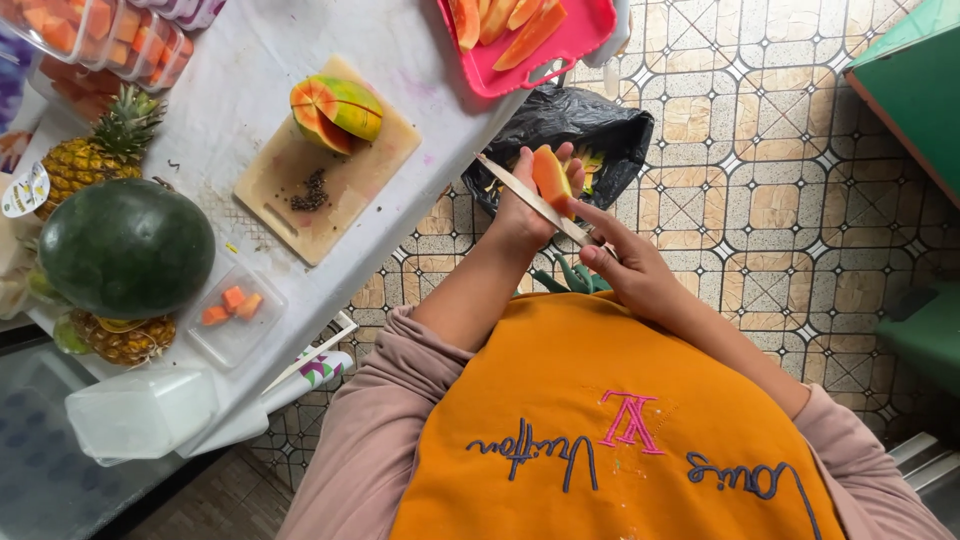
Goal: Peeling and slicing a papaya on a cutting board using a knife at a food preparation station.
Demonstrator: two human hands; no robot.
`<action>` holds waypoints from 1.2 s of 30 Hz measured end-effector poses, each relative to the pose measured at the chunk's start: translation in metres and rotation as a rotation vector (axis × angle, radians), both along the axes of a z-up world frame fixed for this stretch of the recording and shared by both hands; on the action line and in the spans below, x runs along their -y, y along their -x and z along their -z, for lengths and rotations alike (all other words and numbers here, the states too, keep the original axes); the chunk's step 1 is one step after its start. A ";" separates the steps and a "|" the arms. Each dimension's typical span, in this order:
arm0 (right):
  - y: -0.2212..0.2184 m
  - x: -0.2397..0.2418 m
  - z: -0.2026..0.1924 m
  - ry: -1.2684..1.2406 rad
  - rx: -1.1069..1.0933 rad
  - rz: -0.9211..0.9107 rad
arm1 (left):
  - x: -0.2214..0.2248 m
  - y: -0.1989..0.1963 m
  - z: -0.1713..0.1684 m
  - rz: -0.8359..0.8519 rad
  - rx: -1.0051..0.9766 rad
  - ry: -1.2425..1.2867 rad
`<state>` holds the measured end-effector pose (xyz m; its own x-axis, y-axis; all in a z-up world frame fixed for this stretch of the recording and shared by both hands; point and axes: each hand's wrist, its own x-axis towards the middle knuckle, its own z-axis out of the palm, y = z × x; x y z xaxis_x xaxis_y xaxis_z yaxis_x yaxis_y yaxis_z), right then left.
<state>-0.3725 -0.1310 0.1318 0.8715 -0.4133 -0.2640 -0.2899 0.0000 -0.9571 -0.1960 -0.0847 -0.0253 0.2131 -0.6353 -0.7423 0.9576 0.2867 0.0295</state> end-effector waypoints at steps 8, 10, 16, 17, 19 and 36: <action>-0.004 -0.003 -0.010 0.164 -0.016 0.027 | -0.005 -0.005 -0.001 0.135 -0.044 0.071; -0.006 -0.002 -0.012 0.183 -0.028 0.028 | -0.004 -0.003 -0.001 0.077 -0.064 0.029; -0.006 -0.006 -0.015 0.362 -0.107 -0.009 | -0.007 -0.013 -0.020 0.151 0.026 -0.071; -0.006 -0.008 -0.015 0.457 -0.128 -0.017 | -0.007 -0.018 -0.015 0.230 0.064 -0.084; -0.005 -0.011 -0.011 0.517 -0.128 -0.014 | -0.004 -0.009 -0.013 0.211 0.094 -0.088; -0.010 -0.004 -0.012 0.521 -0.162 -0.033 | -0.018 0.005 -0.094 0.105 0.358 0.037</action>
